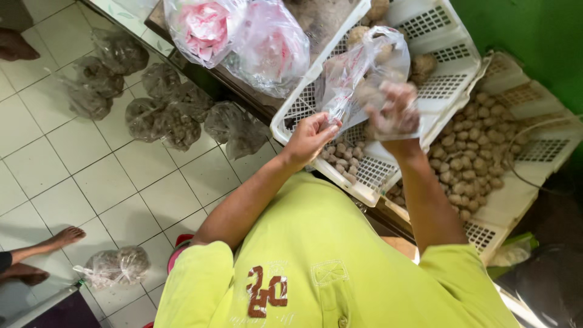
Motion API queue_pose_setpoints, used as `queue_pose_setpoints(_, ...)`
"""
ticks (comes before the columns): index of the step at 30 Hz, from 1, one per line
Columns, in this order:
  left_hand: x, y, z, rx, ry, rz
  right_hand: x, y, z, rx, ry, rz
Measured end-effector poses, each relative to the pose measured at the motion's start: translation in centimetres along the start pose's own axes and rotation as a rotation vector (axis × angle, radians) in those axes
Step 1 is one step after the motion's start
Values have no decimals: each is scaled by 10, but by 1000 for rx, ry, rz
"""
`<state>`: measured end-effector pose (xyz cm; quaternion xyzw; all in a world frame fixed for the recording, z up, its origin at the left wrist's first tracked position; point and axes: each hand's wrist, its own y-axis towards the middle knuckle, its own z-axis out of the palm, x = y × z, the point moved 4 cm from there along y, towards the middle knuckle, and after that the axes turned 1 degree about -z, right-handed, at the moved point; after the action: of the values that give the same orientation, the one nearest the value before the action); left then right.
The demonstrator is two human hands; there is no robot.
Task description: The person packs round meatballs by hand from a plastic basket into clear plastic bags, opening each bag, filling it with meatballs, and setting filled bags on the table beside other completed bags. The person repeats this bagging cycle continuously across the clip.
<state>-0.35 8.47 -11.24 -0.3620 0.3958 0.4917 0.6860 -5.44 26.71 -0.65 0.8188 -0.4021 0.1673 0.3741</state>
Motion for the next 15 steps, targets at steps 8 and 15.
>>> queue_pose_setpoints(8,-15,-10,33,199,399,167,-56,93,25,24,-893,82)
queue_pose_setpoints(15,-39,4,23,57,223,50,-124,74,-44,-434,864,468)
